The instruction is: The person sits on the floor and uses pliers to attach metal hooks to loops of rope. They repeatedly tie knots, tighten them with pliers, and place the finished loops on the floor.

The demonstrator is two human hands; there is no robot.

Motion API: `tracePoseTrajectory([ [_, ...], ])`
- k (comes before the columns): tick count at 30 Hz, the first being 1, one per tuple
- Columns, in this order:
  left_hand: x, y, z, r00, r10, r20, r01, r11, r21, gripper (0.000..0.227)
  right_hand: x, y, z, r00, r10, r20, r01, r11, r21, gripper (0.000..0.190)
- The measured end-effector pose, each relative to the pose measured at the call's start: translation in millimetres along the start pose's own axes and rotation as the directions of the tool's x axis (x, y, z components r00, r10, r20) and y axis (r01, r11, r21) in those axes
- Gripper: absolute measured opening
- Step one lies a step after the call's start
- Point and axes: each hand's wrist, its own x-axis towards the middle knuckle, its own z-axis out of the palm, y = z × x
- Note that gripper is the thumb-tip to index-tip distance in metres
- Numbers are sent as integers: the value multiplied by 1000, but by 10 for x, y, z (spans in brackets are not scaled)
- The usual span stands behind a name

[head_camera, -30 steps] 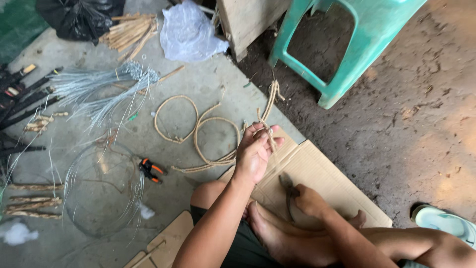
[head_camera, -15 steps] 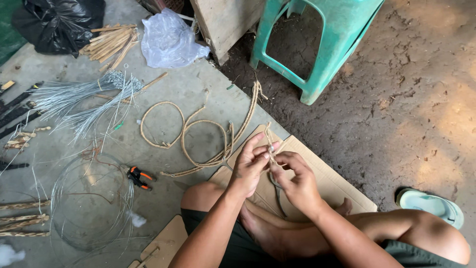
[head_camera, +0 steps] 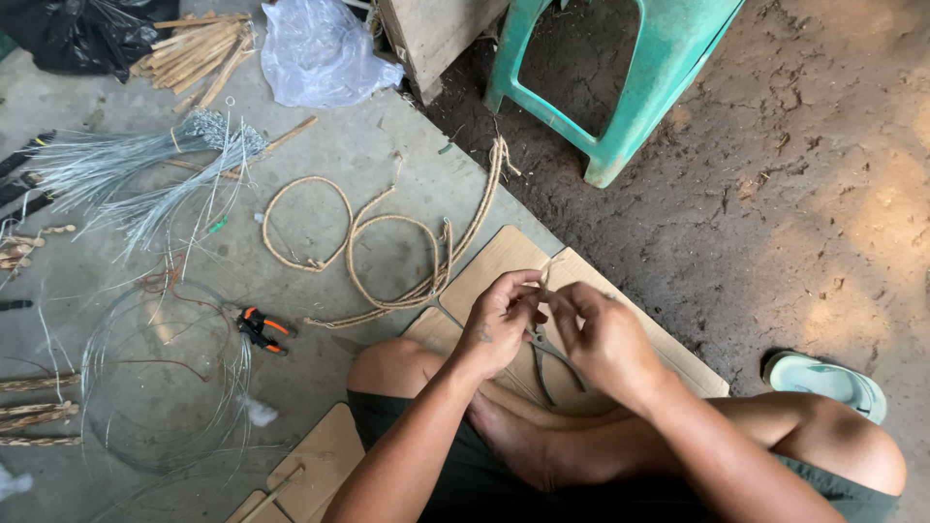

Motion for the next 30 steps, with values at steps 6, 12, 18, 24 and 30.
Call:
tracePoseTrajectory([
  [6,-44,-121,5,989,129,65,-135,986,95,18,331,-25,-350,989,-57,136,55,998,15,18],
  [12,3,-281,-90,998,61,8,-58,984,-170,13,291,44,-232,813,-556,171,575,814,-86,36],
  [18,66,-446,-111,993,79,84,-61,977,-203,19,304,467,44,913,-326,246,245,919,309,17],
  [24,-75,-271,16,957,277,83,-281,959,40,12,362,807,251,942,113,315,-253,857,450,9],
  [30,-80,-162,-9,913,399,-80,-319,823,471,12,572,1039,369,973,184,140,-231,745,626,12],
])
